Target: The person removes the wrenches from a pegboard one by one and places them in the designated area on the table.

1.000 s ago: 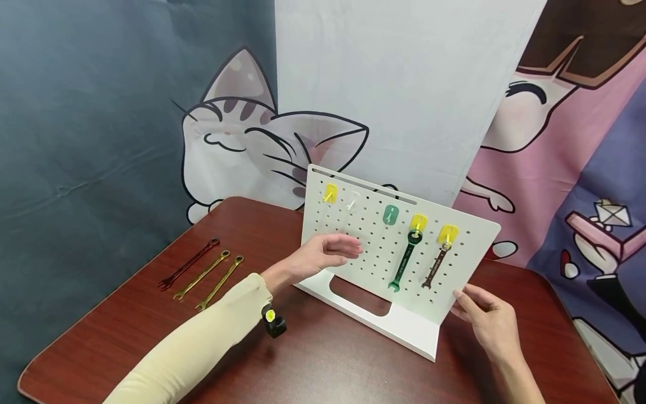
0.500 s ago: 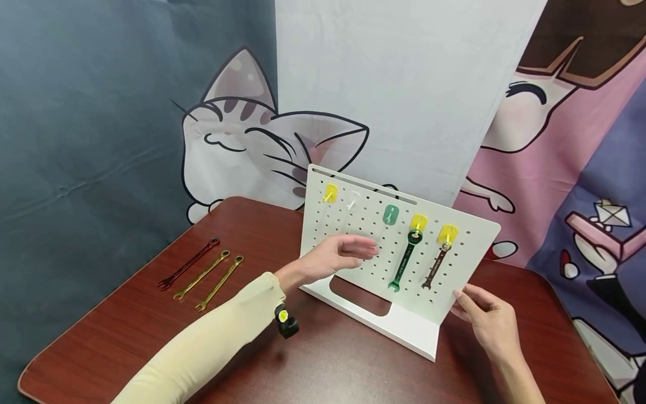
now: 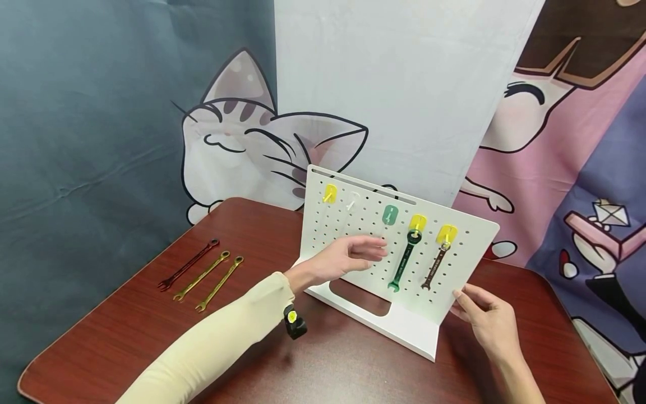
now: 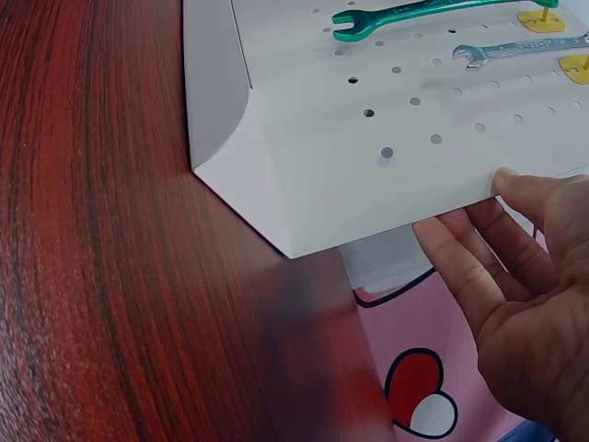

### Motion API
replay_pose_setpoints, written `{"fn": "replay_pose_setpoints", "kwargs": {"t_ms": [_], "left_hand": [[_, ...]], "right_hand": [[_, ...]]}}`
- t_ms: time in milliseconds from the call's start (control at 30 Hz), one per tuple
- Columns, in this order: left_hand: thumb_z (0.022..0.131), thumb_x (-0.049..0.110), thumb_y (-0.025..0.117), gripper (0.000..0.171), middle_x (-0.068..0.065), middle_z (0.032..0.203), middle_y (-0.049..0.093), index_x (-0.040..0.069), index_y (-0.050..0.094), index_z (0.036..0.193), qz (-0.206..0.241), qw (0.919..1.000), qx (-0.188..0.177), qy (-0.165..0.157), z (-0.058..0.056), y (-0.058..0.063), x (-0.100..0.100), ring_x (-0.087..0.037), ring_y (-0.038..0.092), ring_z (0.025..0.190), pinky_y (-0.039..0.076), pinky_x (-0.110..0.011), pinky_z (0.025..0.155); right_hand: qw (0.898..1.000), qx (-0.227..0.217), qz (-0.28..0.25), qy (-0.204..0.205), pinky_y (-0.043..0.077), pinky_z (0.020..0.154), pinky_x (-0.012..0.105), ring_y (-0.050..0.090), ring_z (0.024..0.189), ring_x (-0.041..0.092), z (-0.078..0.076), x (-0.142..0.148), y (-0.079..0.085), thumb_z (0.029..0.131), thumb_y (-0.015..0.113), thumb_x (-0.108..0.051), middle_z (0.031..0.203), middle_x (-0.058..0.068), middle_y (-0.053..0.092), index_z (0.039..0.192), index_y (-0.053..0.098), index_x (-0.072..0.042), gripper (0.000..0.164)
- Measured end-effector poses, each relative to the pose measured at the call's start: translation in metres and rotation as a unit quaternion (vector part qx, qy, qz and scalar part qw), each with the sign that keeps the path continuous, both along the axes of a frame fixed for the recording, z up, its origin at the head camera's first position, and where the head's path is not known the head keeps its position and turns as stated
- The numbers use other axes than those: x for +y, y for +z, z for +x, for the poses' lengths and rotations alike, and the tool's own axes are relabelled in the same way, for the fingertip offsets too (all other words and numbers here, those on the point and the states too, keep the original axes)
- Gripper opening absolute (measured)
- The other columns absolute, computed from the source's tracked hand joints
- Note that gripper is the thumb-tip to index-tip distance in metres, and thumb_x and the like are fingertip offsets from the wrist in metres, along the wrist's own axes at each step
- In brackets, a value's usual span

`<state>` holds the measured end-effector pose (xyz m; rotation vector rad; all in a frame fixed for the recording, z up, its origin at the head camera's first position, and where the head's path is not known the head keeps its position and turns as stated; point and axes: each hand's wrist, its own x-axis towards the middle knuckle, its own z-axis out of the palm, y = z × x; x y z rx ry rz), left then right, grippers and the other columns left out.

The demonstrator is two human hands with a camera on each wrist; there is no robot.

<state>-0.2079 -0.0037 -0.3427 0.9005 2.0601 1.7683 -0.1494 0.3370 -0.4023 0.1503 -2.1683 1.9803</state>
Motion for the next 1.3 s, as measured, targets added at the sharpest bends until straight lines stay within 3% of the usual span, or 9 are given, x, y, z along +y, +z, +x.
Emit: {"fn": "replay_pose_setpoints", "kwargs": {"t_ms": [433,767,1300], "left_hand": [[0.102,-0.006,0.059,0.055,-0.017,0.153,0.059,0.006,0.05,0.155,0.002,0.9998,0.006,-0.019,-0.003,0.002,0.018,-0.033,0.056,0.144,0.052,-0.02,0.107],[0.101,-0.007,0.059,0.059,-0.009,0.157,0.057,0.008,0.049,0.157,-0.003,0.9996,-0.012,-0.024,-0.002,0.002,0.029,-0.022,0.058,0.143,0.052,-0.02,0.108],[0.101,-0.002,0.064,0.061,-0.015,0.156,0.057,0.006,0.046,0.159,-0.024,0.9992,-0.026,-0.019,-0.004,0.002,0.044,-0.018,0.062,0.137,0.052,-0.018,0.106]], "right_hand": [[1.0,0.002,-0.002,0.006,0.064,0.068,0.027,0.08,0.076,0.011,0.0,0.0,0.0,0.099,0.072,-0.001,0.098,-0.015,0.08,0.107,0.081,-0.024,0.026],[1.0,-0.002,0.004,-0.002,0.064,0.069,0.026,0.08,0.075,0.01,0.001,0.001,0.001,0.099,0.073,-0.004,0.098,-0.016,0.08,0.106,0.081,-0.024,0.023],[1.0,-0.016,0.002,-0.009,0.064,0.067,0.025,0.08,0.074,0.01,0.0,0.001,0.0,0.098,0.073,-0.002,0.096,-0.016,0.08,0.104,0.08,-0.027,0.027]]}}
